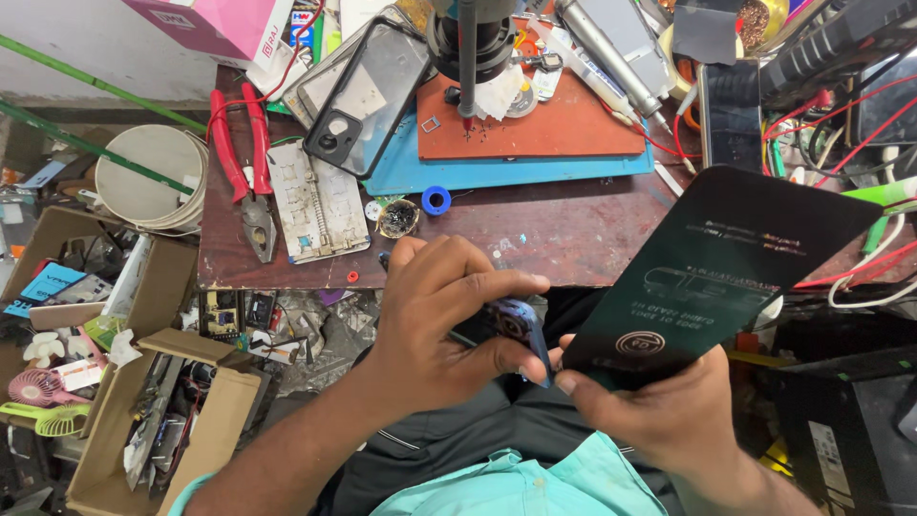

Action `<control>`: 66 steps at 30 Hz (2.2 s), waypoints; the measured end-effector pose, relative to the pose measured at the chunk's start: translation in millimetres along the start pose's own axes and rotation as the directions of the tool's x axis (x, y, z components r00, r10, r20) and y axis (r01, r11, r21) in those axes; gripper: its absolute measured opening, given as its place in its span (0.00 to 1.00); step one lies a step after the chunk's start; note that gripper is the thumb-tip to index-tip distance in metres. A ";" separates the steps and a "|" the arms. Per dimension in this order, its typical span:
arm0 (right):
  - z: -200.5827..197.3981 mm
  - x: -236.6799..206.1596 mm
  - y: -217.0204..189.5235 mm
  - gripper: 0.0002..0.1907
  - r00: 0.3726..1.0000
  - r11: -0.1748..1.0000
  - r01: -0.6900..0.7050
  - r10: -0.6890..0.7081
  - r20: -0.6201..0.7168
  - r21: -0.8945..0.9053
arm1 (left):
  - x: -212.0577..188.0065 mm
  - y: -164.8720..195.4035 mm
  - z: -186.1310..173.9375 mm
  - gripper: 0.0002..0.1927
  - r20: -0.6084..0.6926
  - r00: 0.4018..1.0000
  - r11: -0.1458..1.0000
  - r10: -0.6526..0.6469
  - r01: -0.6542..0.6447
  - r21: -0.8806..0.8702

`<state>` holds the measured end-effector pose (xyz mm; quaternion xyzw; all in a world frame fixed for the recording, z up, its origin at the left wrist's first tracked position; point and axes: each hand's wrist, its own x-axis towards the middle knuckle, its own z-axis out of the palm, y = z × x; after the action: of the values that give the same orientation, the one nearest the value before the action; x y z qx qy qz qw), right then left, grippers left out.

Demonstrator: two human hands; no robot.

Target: The person uses a hot air gun to heat and remove components from a disassembled smartphone on a cluttered workbench. They then use a black plastic card to pry and separate the phone's back cover from the chassis, exposing internal components.

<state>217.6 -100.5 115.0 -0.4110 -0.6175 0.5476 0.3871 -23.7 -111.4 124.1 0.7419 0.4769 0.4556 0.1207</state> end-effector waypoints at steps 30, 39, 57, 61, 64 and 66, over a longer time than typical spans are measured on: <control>1.3 4.4 2.6 0.14 0.997 0.995 -0.081 0.081 0.011 0.066 | 1.6 2.6 -1.1 0.31 0.021 1.000 1.000 -0.007 0.007 -0.001; 2.0 6.9 6.6 0.14 0.981 0.953 -0.194 0.183 0.066 0.234 | 1.1 3.1 -1.8 0.29 0.063 0.997 0.998 -0.039 0.041 -0.037; 8.2 11.5 15.9 0.14 0.988 0.771 -0.149 0.145 0.057 0.619 | 6.1 -10.9 -1.5 0.33 0.259 0.963 0.978 0.080 -0.025 -0.208; 10.6 12.8 17.7 0.16 0.983 0.775 -0.165 0.183 0.033 0.611 | 8.7 -6.6 -0.3 0.30 0.265 0.962 0.987 0.062 -0.019 -0.160; 9.1 14.0 27.0 0.14 0.978 0.770 -0.165 0.210 0.000 0.616 | 7.5 -3.7 5.1 0.25 0.222 0.970 0.993 0.094 -0.075 -0.092; 2.2 16.3 36.6 0.11 0.986 0.767 -0.113 0.163 -0.022 0.631 | 2.8 -2.1 11.8 0.22 0.207 0.974 0.994 0.096 -0.084 -0.067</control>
<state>212.8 -83.9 78.9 -0.3233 -0.3529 0.7329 0.4835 -15.2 -105.1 117.9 0.8031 0.4139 0.3932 0.1708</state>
